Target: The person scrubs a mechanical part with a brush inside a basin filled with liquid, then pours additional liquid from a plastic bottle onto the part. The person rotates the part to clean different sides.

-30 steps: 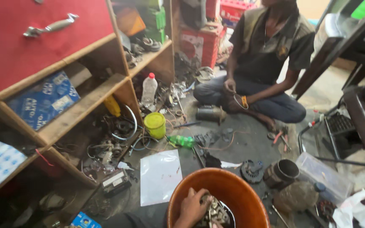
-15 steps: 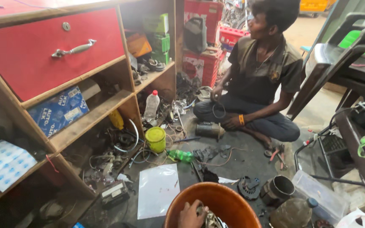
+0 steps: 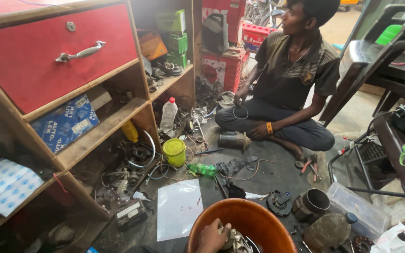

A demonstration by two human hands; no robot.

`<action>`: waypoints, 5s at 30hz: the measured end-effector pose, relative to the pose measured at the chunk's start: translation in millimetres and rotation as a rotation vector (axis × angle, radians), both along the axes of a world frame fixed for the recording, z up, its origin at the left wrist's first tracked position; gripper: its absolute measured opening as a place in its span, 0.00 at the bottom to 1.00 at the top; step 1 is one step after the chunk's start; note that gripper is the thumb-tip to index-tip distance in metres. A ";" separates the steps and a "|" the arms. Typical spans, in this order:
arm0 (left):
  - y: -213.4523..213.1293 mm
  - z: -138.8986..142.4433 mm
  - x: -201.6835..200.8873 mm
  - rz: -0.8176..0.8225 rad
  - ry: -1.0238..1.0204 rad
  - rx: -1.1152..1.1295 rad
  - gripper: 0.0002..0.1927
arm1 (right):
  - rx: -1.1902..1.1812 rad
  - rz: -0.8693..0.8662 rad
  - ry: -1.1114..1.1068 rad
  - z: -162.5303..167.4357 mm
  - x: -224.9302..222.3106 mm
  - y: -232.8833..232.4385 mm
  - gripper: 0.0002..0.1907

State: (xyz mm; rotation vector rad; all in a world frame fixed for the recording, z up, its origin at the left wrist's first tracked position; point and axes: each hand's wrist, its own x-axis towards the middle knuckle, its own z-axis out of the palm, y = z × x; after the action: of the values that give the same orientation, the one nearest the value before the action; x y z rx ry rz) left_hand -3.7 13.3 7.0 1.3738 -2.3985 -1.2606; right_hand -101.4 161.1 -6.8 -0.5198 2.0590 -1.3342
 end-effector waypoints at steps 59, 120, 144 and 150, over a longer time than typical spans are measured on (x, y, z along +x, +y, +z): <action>9.2 -22.5 15.7 -0.002 0.267 -0.186 0.31 | 0.729 0.250 0.695 -17.7 9.5 79.5 0.12; -11.3 -46.3 20.0 -0.037 -0.039 -0.165 0.19 | 0.361 0.230 0.351 71.7 34.3 87.6 0.13; 4.7 -28.8 16.1 -0.151 0.012 -0.070 0.45 | 0.674 0.701 0.487 -14.2 8.2 51.3 0.11; 3.9 -28.2 18.1 -0.152 0.012 -0.074 0.41 | 0.719 0.598 0.596 -27.3 0.7 43.9 0.11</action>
State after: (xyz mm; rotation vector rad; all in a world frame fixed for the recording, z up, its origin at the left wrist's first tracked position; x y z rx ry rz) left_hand 14.4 17.2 -21.1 1.1808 -2.5562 -1.1952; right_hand -100.7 205.0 -34.0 -1.1560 2.3575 -0.0521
